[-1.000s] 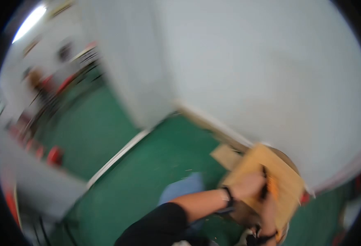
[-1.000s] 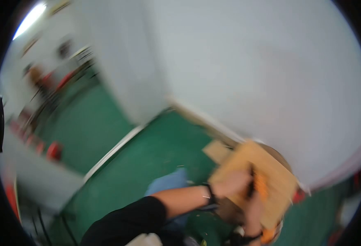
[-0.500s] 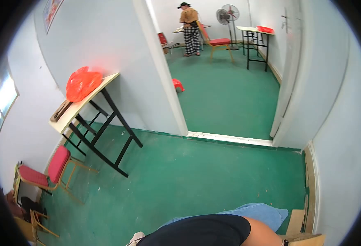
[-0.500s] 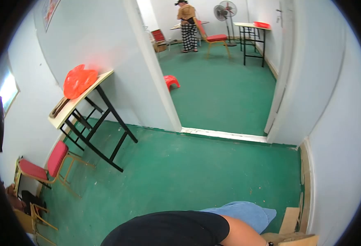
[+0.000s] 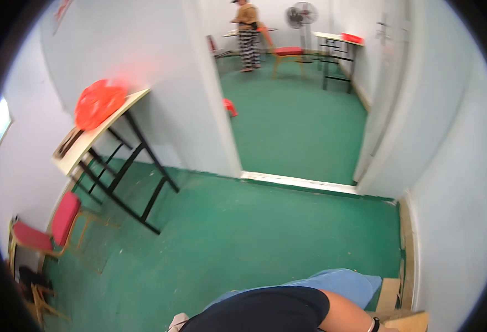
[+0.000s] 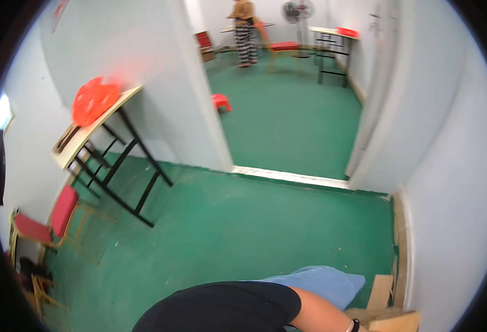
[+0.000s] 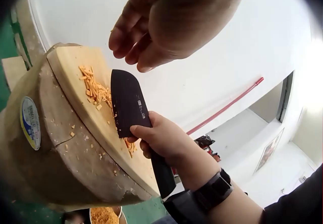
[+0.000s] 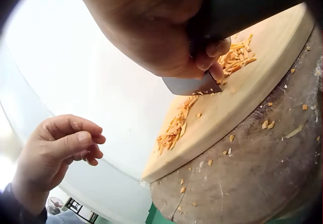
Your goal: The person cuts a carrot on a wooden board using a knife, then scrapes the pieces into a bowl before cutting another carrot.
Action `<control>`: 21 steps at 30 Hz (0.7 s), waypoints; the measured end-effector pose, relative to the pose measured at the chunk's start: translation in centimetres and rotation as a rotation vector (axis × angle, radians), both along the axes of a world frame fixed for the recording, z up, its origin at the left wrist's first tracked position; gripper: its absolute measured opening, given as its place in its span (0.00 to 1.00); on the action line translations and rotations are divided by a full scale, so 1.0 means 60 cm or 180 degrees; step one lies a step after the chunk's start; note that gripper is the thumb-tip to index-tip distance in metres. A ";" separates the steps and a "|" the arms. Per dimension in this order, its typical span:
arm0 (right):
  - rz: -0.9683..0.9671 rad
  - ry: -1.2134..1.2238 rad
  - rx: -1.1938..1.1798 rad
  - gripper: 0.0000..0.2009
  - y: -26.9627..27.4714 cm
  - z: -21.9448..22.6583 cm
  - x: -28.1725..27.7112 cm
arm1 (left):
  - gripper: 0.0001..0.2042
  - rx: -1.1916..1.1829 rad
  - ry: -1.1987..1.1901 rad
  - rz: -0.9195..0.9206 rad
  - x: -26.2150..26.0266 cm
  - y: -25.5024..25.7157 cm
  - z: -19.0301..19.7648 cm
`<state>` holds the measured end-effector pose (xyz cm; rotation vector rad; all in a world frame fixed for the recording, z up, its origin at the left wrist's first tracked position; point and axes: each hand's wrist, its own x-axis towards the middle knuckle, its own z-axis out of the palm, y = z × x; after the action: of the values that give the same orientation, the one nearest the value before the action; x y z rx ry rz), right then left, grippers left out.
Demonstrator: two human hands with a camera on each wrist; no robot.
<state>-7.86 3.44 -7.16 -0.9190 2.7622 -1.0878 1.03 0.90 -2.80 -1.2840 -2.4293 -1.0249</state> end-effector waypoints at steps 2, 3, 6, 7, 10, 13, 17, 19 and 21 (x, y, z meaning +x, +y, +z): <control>-0.0304 -0.0042 -0.0001 0.16 0.062 -0.001 0.003 | 0.12 0.0035 0.0143 -0.0175 0.002 0.013 0.002; -0.0413 -0.0074 0.0006 0.16 0.087 -0.003 0.006 | 0.12 0.0085 0.0260 -0.0139 0.003 0.016 0.009; -0.0706 -0.0250 0.0026 0.16 0.154 -0.027 0.032 | 0.11 -0.0171 -0.0081 -0.0282 0.011 0.022 0.030; -0.0847 -0.0321 0.0043 0.16 0.185 -0.037 0.048 | 0.09 0.0100 -0.0119 -0.0027 0.009 0.040 0.011; -0.1778 -0.0540 0.0172 0.17 0.352 -0.048 0.182 | 0.07 0.0750 -0.0860 0.0141 0.013 0.045 0.010; -0.2217 -0.0090 0.0048 0.16 0.319 -0.043 0.195 | 0.10 -0.0119 -0.0746 0.0034 -0.029 0.027 0.018; -0.2660 -0.0571 0.0832 0.18 0.290 0.037 0.221 | 0.10 -0.0771 -0.1014 0.0486 -0.102 0.003 0.004; -0.2613 -0.0619 0.0802 0.18 0.296 0.023 0.225 | 0.08 -0.0674 -0.0873 0.0573 -0.116 0.009 -0.023; -0.2501 -0.0292 0.0893 0.11 0.296 0.023 0.224 | 0.08 -0.0786 -0.0866 0.0476 -0.123 0.027 -0.021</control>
<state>5.58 21.19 -5.80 0.2794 3.1279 -0.7029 -6.34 2.53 -4.05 -1.0663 -2.8853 -0.9354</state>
